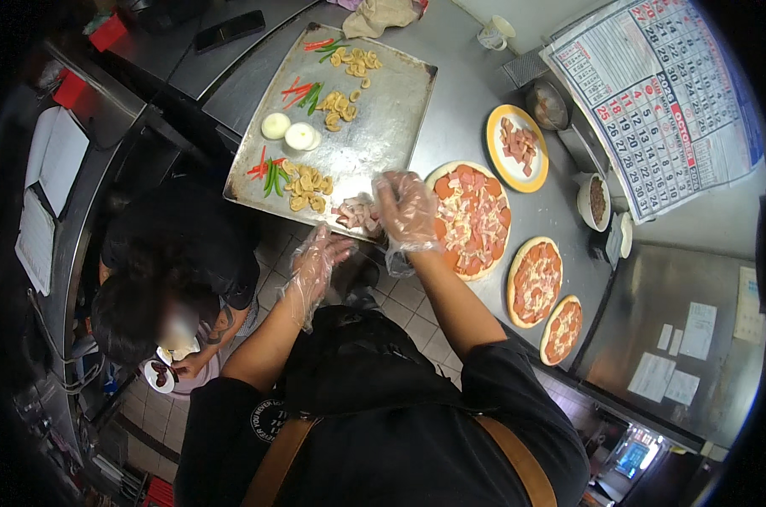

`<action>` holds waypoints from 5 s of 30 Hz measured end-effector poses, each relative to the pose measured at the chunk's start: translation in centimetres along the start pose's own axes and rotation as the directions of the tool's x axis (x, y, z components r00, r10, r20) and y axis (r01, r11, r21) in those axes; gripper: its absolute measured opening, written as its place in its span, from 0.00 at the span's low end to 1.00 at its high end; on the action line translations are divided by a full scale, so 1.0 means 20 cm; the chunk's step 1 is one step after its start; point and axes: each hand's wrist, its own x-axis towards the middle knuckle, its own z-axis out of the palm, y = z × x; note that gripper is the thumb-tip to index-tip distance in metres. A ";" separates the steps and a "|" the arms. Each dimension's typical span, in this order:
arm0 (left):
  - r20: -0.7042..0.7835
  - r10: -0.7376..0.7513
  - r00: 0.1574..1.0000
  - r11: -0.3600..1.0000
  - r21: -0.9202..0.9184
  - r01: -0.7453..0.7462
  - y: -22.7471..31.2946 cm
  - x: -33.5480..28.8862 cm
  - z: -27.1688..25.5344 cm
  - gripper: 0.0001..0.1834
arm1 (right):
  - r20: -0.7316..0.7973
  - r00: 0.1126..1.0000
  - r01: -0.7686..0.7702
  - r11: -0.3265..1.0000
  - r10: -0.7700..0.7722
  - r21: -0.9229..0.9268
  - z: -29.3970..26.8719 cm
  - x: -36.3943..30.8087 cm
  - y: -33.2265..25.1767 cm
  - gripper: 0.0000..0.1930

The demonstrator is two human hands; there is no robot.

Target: The person assembles three pizzas on a stainless steel counter. They place pepperoni slices and shredded cheese onto pizza bases that already have sauce. The person wears disposable gloves and handles the toppings by hand.

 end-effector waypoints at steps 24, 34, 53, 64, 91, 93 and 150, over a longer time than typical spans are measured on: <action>0.538 -0.250 0.805 0.806 -0.344 0.481 -0.18 0.16 -0.10 0.26 | 0.198 0.877 0.479 0.758 -0.438 -0.444 0.34 -0.62 0.13 0.20; 0.230 -0.421 0.877 0.873 -0.159 0.461 -0.17 -0.12 -0.06 0.21 | 0.150 0.848 0.511 0.859 -0.508 0.019 0.10 -0.75 0.10 0.19; 0.421 -0.500 0.757 0.830 -0.016 0.557 -1.36 -0.77 1.08 0.21 | -0.360 0.916 0.198 0.980 -0.178 0.018 -1.31 -1.82 0.72 0.12; 0.392 -0.575 0.719 0.815 0.355 0.458 -2.24 -1.02 1.85 0.12 | -0.455 0.871 -0.008 0.922 -0.183 -0.386 -1.95 -2.19 1.34 0.19; 0.273 -0.416 0.868 0.876 0.376 0.302 -2.80 -0.72 2.49 0.19 | -0.045 0.994 -0.090 0.991 0.095 0.104 -2.90 -1.65 2.17 0.12; 0.203 -0.366 0.908 0.894 0.347 0.282 -2.80 -0.78 2.56 0.20 | 0.103 0.983 -0.182 0.900 0.153 0.397 -2.97 -1.63 2.27 0.16; 0.196 -0.491 0.849 0.707 0.659 0.256 -2.60 -0.67 2.56 0.23 | -0.149 0.983 -0.124 0.984 0.104 -0.130 -3.07 -1.77 2.34 0.12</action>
